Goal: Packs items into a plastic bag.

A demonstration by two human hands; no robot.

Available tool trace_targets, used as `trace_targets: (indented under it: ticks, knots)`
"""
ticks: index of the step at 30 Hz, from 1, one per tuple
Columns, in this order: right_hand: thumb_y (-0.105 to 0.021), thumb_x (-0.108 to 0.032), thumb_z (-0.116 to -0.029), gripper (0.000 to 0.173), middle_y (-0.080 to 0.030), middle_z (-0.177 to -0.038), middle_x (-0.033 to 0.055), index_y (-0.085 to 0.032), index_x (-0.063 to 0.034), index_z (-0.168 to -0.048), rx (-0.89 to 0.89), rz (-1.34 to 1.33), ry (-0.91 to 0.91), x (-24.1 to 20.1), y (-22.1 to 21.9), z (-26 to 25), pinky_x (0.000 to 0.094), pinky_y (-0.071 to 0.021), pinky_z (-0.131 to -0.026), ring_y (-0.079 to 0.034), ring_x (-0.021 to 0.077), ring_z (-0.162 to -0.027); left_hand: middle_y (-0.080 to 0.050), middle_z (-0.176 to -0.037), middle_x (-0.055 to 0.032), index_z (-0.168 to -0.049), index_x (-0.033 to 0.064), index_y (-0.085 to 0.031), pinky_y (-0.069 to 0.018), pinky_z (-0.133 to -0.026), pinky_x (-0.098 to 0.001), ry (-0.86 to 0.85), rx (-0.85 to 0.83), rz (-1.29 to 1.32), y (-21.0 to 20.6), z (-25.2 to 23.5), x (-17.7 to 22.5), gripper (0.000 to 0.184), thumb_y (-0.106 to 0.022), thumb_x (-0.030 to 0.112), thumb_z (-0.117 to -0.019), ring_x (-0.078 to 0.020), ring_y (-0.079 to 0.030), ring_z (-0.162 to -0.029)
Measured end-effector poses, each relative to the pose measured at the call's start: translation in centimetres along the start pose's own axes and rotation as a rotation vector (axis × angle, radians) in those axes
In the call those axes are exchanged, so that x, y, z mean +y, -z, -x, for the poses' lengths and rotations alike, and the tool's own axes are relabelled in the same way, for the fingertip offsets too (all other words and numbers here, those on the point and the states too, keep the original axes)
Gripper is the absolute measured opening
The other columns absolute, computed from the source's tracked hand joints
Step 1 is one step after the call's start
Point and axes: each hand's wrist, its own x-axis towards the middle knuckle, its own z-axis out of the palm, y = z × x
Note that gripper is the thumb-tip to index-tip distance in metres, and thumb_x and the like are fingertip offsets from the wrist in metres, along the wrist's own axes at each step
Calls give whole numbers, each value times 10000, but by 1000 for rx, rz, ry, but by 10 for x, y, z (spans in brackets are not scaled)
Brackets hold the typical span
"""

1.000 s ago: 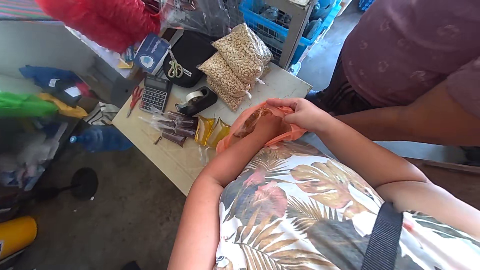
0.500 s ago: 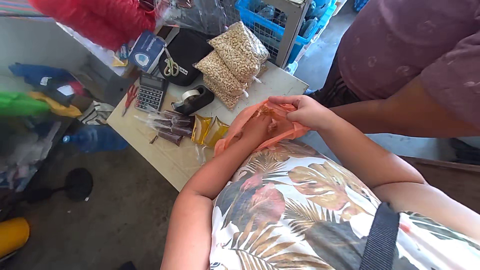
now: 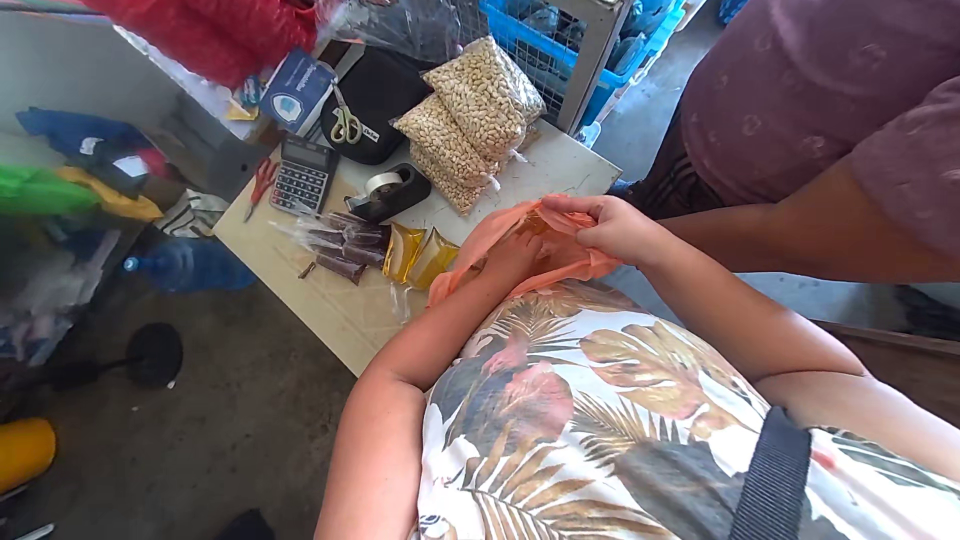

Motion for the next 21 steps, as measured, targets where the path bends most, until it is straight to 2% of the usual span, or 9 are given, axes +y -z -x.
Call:
trace_targets:
  ticks: [3,7,9,11,13,16,19,21]
  knots:
    - [-543,154,-849,669,-563,-1498,56,-578,-119,-1459,4,-1,8,0,-2,1,354,-512,-1029,-596,129,-1276,-579,-1394,-227,-1346,-8,-581,-490,-1031,-584,122,-97,-44,10,-3,7,328,-548,18,-1021,-441,-559,-1292]
    - [-567,136,-843,664,-564,-1494,59,-571,-110,-1461,17,-1,18,-6,-7,3,345,-506,-1031,-595,118,-1269,-565,-1417,-235,-1416,30,-556,-464,-1077,-595,78,-192,17,39,18,12,479,-656,23,-948,-421,-552,-1317]
    - [-667,54,-848,641,-590,-1464,63,-571,-109,-1461,20,-8,23,-7,-8,3,350,-511,-1035,-607,116,-1251,-594,-1399,-218,-1418,62,-573,-481,-1059,-617,86,-152,94,48,38,5,550,-745,85,-896,-400,-591,-1282]
    - [-720,4,-849,644,-605,-1445,60,-570,-113,-1465,13,-7,27,-7,-9,3,338,-518,-1020,-619,106,-1225,-621,-1354,-219,-1385,51,-604,-486,-1044,-628,174,-119,174,58,58,-7,496,-751,142,-920,-396,-617,-1243]
    - [-715,-7,-860,619,-624,-1420,56,-581,-115,-1455,0,4,30,-7,-11,2,314,-528,-997,-631,88,-1195,-658,-1288,-238,-1323,8,-639,-490,-1039,-630,315,-79,202,64,79,-21,420,-739,133,-935,-409,-636,-1212]
    - [-675,33,-888,589,-630,-1410,62,-587,-123,-1449,-27,21,20,-9,-16,1,333,-536,-994,-639,103,-1189,-647,-1292,-259,-1326,-17,-624,-477,-1050,-626,491,-48,154,64,99,-30,415,-718,141,-954,-427,-614,-1238]
    - [-653,70,-871,616,-617,-1427,71,-585,-122,-1452,-28,45,20,-10,-20,-4,357,-535,-998,-634,125,-1206,-634,-1292,-277,-1345,-5,-613,-498,-1008,-636,594,50,83,56,102,-22,428,-707,128,-950,-453,-615,-1222]
    - [-644,85,-861,643,-603,-1446,63,-574,-130,-1463,-23,52,13,-13,-22,-5,344,-532,-996,-628,120,-1211,-610,-1330,-280,-1371,-12,-589,-488,-1029,-620,626,94,77,54,100,-14,431,-678,111,-968,-453,-599,-1244]
